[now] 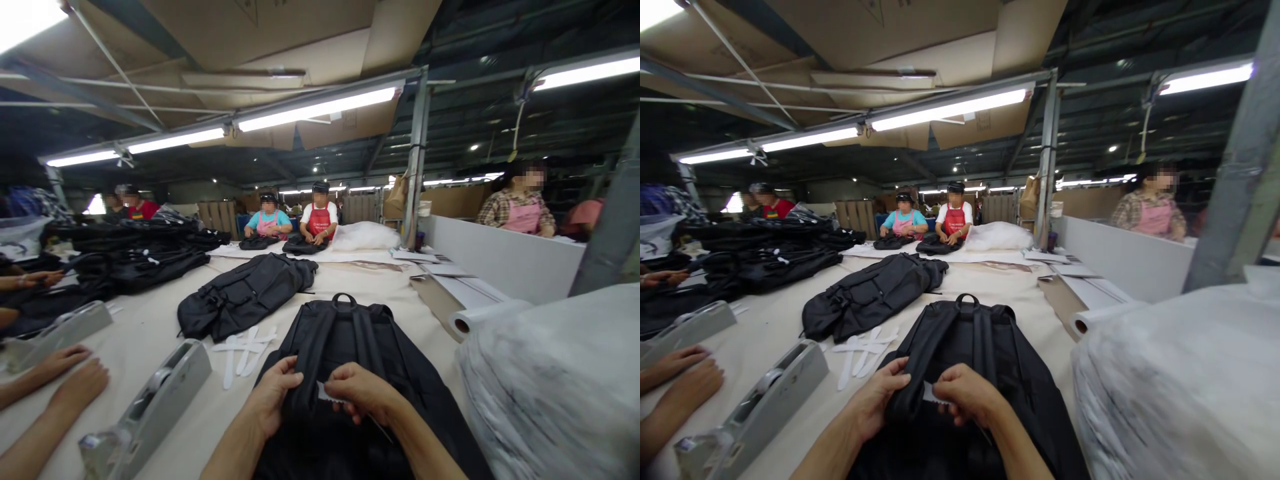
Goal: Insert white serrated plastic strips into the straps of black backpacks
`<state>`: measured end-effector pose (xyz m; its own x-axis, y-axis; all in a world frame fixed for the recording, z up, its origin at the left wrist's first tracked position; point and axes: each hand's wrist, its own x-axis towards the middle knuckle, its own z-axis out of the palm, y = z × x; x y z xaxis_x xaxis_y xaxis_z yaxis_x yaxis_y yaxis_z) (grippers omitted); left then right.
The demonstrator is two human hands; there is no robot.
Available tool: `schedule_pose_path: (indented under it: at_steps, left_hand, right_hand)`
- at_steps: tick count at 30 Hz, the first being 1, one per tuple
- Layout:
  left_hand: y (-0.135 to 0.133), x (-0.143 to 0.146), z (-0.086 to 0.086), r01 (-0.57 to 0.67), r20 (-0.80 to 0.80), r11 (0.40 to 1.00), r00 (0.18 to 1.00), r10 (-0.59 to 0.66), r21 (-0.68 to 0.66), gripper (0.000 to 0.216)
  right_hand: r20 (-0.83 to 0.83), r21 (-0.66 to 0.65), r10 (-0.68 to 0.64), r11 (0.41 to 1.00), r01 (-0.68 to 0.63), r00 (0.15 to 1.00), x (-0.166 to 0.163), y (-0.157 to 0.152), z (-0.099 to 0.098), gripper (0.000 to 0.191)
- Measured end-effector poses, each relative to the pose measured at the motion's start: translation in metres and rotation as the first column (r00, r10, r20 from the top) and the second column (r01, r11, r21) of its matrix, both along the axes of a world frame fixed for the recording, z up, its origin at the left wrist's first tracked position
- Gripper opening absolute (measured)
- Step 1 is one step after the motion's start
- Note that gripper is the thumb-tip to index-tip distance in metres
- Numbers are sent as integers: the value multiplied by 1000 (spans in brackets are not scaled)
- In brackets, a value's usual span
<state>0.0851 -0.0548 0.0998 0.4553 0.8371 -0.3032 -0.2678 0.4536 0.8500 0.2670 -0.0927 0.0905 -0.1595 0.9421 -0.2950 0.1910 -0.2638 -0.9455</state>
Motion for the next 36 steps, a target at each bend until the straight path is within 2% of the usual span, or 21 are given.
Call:
schedule_pose_path:
  at_steps: [3,7,9,12,16,18,22,24,26,29,33,36]
  left_hand:
    - [-1,7,6,20,-16,994,1000,-19,110,63]
    - [-2,11,7,33,-52,977,998,-22,211,59]
    - [-3,10,5,33,-70,965,997,-15,261,54]
    - [-2,9,-1,45,-87,953,996,-20,301,47]
    - [3,9,-3,58,-85,964,996,-37,259,47]
    - [4,8,-1,59,-87,973,995,-41,221,50]
    - [3,2,1,45,-106,983,994,-26,180,52]
    - [2,0,1,51,-83,986,996,-38,161,54]
    - [1,2,1,50,-56,987,998,-42,154,54]
    - [1,6,0,25,-65,985,998,-15,171,50]
    - [-3,12,-3,-9,-232,971,970,66,241,34]
    - [-8,12,-6,-30,-340,938,928,155,346,19]
  right_hand:
    - [-83,-4,-85,996,85,993,-17,14,-9,12]
    - [-265,-89,-177,983,158,948,-28,27,-15,21]
    - [-336,-88,-133,990,109,932,-29,28,-14,23]
    - [-523,-73,-42,997,4,851,-25,26,-11,25]
    - [-668,-127,-29,989,-75,744,-17,22,-9,28]
    - [-656,-99,-17,993,-64,755,-15,20,-9,29]
    - [-448,13,-19,1000,27,894,-18,19,-11,33]
    - [-396,21,-43,998,56,917,-23,19,-13,37]
    - [-392,23,-125,989,146,911,-28,20,-14,43]
    - [-456,9,-270,951,308,848,-36,21,-16,48]
    - [-526,31,-355,900,435,773,-38,22,-18,46]
    - [-515,40,-362,895,444,777,-37,23,-22,43]
